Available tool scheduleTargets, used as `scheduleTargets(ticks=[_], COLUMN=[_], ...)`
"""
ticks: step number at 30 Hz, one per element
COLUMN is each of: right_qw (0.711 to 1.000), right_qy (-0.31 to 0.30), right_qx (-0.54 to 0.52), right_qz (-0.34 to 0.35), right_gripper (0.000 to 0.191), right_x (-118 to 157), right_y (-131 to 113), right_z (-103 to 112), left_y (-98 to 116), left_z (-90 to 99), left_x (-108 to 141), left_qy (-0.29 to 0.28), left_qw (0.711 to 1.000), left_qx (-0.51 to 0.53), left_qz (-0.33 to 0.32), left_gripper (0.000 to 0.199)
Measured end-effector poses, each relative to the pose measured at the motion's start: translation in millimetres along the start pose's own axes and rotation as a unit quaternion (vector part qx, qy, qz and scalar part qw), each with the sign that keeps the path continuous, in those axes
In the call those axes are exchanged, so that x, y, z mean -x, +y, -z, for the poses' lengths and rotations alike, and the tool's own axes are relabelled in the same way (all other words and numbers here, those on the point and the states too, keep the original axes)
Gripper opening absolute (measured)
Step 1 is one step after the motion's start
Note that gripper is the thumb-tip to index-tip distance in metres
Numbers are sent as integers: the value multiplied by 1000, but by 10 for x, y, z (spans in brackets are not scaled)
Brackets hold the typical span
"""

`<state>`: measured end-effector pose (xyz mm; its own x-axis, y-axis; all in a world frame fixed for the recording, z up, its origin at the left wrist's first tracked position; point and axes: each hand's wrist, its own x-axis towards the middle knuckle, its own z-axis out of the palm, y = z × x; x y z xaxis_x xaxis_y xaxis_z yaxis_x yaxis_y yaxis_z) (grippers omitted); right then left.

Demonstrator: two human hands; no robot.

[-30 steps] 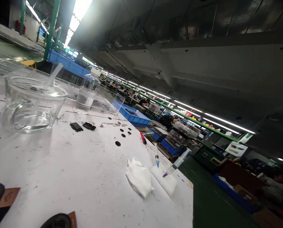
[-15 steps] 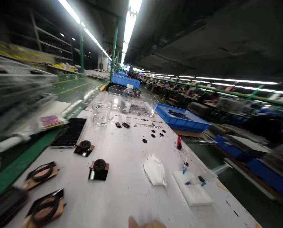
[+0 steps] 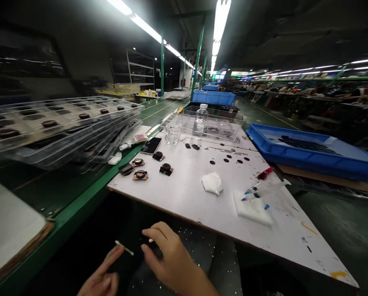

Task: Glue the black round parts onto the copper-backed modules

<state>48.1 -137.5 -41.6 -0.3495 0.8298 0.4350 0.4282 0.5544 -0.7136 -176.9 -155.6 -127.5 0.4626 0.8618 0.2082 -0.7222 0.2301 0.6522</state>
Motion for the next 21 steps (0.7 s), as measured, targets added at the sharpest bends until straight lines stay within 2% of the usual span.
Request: scheduleTargets(ticks=[1, 2, 3, 7, 10, 14, 16, 18, 21], right_qw=[998, 995, 991, 970, 956, 939, 927, 914, 898], right_qy=[-17, -23, -20, 45, 115, 202, 224, 242, 260], right_qx=[-44, -80, -110, -209, -236, -239, -257, -283, -310], right_qz=[-30, -56, -77, -119, -132, -143, -153, -164, -174], right_gripper=[28, 28, 28, 18, 21, 23, 21, 19, 19], right_x=[-22, -44, -61, -23, 113, 303, 354, 360, 291], right_y=[-70, -131, -182, -290, -303, -290, -285, -281, -261], right_z=[-44, -77, -99, -94, -44, 43, 91, 140, 206], left_y=[18, 37, 57, 134, 136, 20, -38, -52, 15], left_z=[-55, -116, -181, -471, -700, -951, -1046, -1134, -1261], left_x=[100, 157, 174, 13, -157, -376, -495, -617, -801], left_qy=[95, 141, 134, 21, -15, 3, 20, 24, 23], left_qw=[990, 975, 970, 972, 968, 941, 914, 891, 868], left_qx=[-93, -158, -189, -221, -234, -334, -402, -451, -494], left_qz=[35, 60, 71, 76, 93, 59, 45, 46, 42], left_gripper=[37, 39, 41, 41, 36, 33, 35, 28, 22])
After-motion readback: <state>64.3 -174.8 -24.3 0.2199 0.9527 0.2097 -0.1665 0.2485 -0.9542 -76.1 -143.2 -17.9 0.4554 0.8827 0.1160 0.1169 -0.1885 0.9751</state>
